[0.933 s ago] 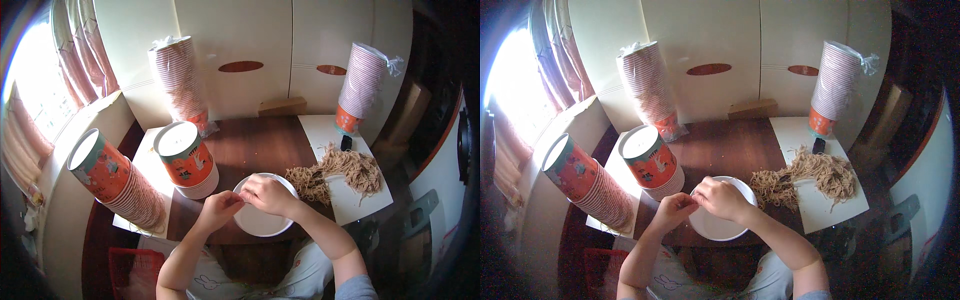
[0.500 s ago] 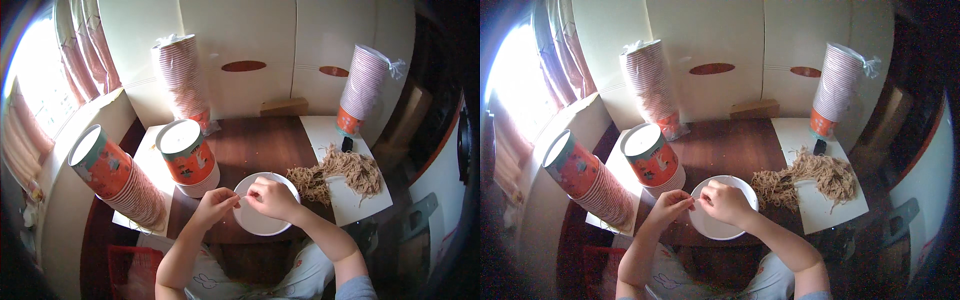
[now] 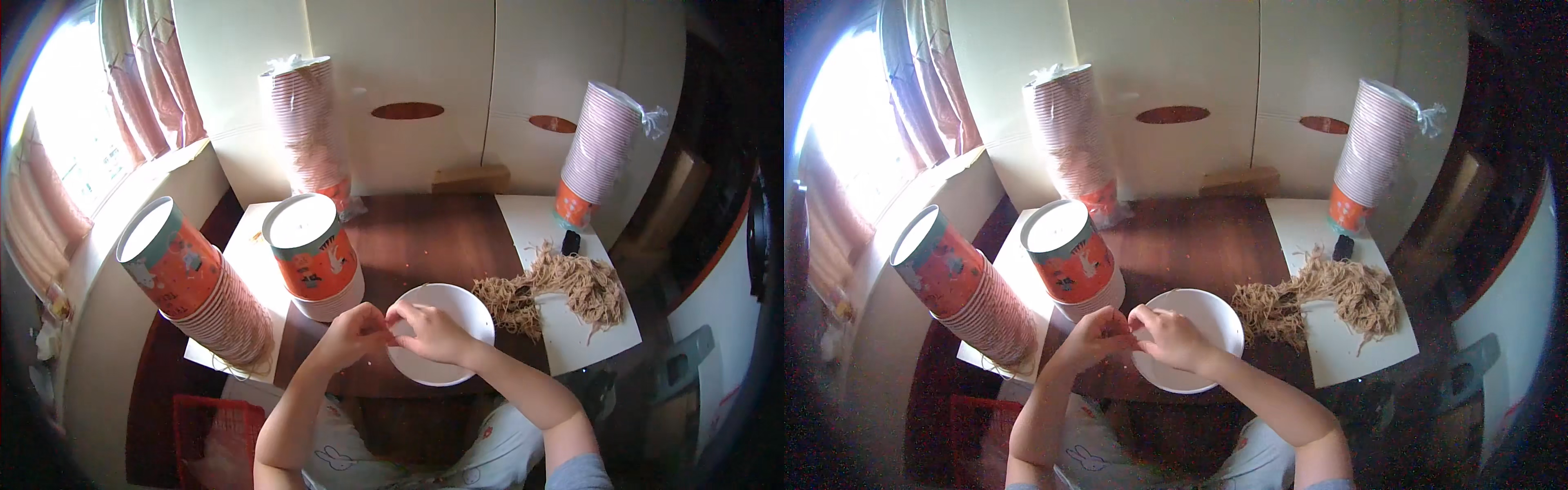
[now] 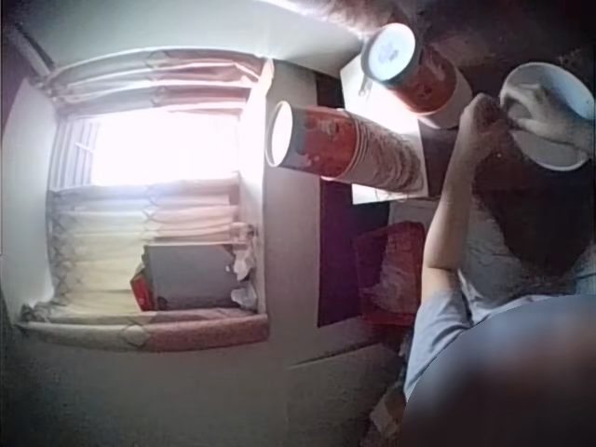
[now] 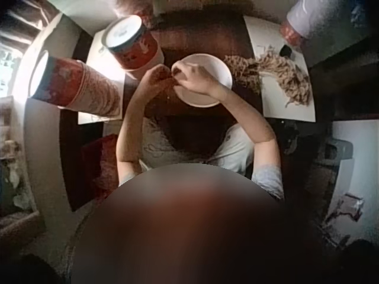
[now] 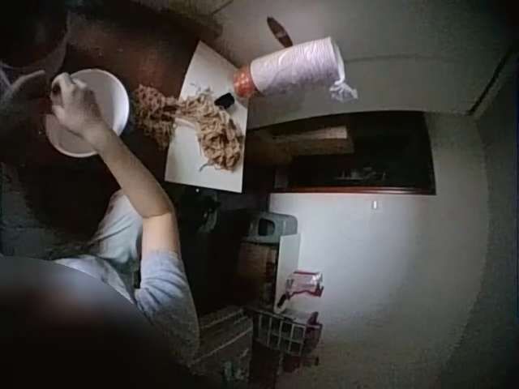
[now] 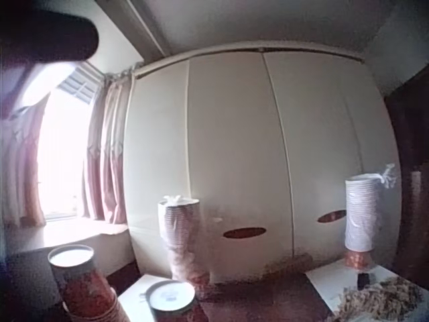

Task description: Placing rubber bands around paper buckets as part of a packaging process.

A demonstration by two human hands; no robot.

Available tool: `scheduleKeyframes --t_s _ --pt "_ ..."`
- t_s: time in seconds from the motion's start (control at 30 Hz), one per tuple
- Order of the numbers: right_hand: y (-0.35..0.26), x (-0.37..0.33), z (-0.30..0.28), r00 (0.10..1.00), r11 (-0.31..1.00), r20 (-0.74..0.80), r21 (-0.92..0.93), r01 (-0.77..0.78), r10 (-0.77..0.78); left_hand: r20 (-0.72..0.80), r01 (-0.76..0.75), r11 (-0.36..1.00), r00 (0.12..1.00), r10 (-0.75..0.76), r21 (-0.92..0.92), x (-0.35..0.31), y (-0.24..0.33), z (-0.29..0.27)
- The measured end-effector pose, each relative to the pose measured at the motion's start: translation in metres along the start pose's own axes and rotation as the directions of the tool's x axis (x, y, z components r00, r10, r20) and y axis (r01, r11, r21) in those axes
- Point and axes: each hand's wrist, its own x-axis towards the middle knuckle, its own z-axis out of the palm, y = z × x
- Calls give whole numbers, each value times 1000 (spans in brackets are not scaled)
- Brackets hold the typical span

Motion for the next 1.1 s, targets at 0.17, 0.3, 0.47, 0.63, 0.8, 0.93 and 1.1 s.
scheduleKeyframes --t_s 0.17,0.3,0.47,0.63,0.8,0.93,1.1 --pt "-3 2 7 992 985 30 120 -124 122 -50 2 990 999 5 138 -2 4 -3" --pt "-4 1 7 998 988 7 141 -63 62 -15 -14 1000 1000 14 12 0 -8 -3" --pt "-2 3 9 993 982 -9 153 -112 115 -48 -3 999 999 5 46 3 -10 -4" --pt "1 1 11 994 980 -5 170 -107 109 -126 -100 992 986 110 83 -3 -7 -6" --pt "0 0 10 989 965 -3 220 -144 148 -33 64 842 998 -54 536 -14 10 -8" --pt "1 0 10 986 957 2 240 -165 169 0 46 810 998 -57 585 -13 8 -6" --pt "1 1 11 986 953 1 255 -162 168 -192 11 814 974 124 580 -13 6 -2"
